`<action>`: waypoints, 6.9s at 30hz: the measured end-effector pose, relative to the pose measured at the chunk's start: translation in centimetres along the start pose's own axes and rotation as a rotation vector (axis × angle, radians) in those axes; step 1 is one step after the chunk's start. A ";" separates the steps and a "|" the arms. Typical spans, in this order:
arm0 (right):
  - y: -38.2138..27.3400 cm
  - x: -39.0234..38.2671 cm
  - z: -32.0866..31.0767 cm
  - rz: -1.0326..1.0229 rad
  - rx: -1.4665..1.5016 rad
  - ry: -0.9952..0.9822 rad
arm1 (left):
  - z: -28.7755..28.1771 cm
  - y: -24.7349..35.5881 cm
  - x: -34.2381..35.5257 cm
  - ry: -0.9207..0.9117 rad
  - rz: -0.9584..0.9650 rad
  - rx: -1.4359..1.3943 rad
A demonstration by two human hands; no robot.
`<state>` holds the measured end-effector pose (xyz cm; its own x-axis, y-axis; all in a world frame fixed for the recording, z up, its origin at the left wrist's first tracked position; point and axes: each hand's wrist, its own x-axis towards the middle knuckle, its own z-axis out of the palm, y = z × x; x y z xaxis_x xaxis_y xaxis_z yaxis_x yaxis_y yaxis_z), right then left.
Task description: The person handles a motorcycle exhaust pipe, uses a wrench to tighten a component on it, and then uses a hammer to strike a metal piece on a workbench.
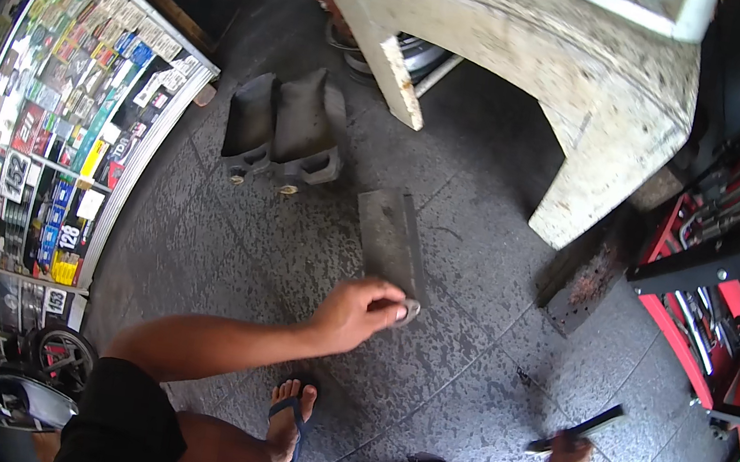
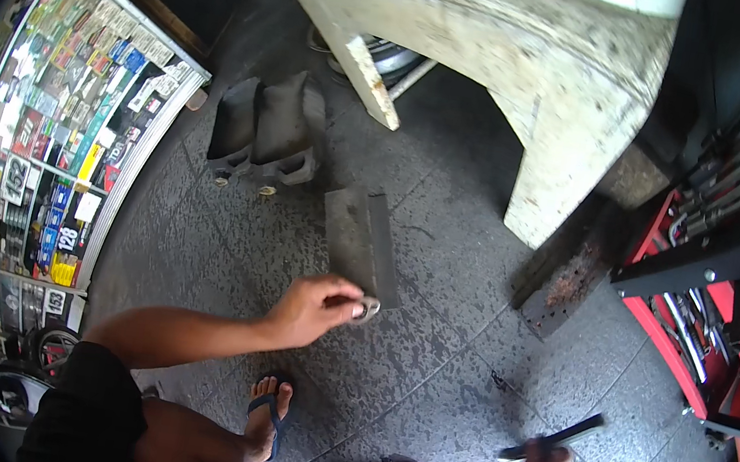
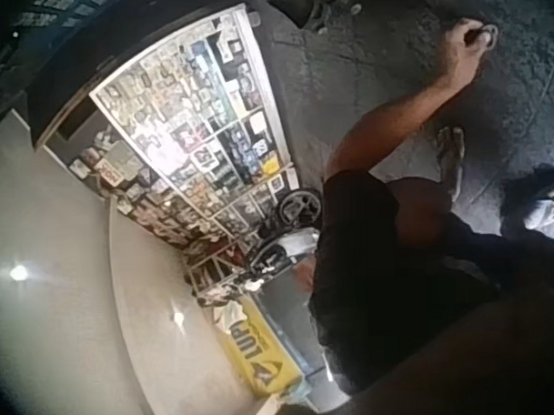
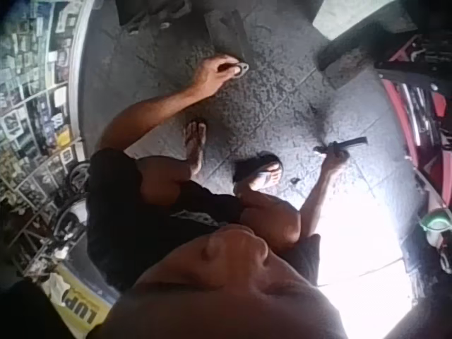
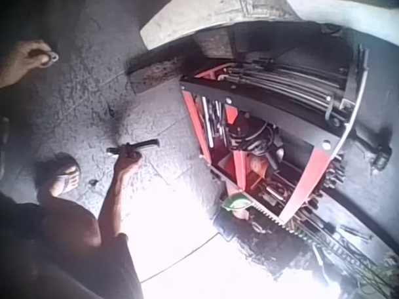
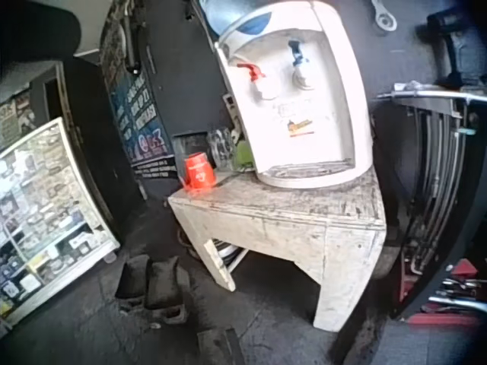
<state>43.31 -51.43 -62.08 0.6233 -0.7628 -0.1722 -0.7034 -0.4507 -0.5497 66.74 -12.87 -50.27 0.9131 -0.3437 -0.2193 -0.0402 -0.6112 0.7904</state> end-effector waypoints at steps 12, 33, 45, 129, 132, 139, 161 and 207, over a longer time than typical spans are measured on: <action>-3.7 -3.9 2.1 -0.526 -0.522 -0.254 | 0.5 -6.8 1.1 0.391 -0.245 -0.464; -22.0 -9.1 -3.1 -0.432 -0.306 -0.706 | -0.3 -8.2 2.5 0.094 -0.415 -1.017; -35.8 -12.1 5.5 -0.527 0.060 -0.511 | 0.6 -8.7 2.1 0.135 -0.321 -1.084; -33.4 -14.2 6.8 -0.408 0.017 -0.421 | 2.9 -8.8 0.5 0.470 -0.082 -0.442; -33.4 -13.8 6.7 -0.410 0.014 -0.443 | 5.1 -8.5 0.9 0.365 -0.218 -0.822; -33.8 -12.3 7.2 -0.476 -0.029 -0.441 | 5.4 -6.4 1.4 0.342 -0.289 -0.922; -38.9 -12.5 5.3 -0.644 0.222 -0.458 | 3.3 -7.3 0.9 0.206 -0.430 -0.780; -35.0 -11.2 7.8 -0.491 -0.145 -0.433 | 4.0 -8.0 1.3 0.187 -0.443 -0.604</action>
<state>63.60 -23.52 -47.30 0.9423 -0.2121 -0.2589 -0.3230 -0.7790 -0.5374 66.61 -11.29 -59.15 0.8479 0.0009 -0.5301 0.5243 -0.1496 0.8383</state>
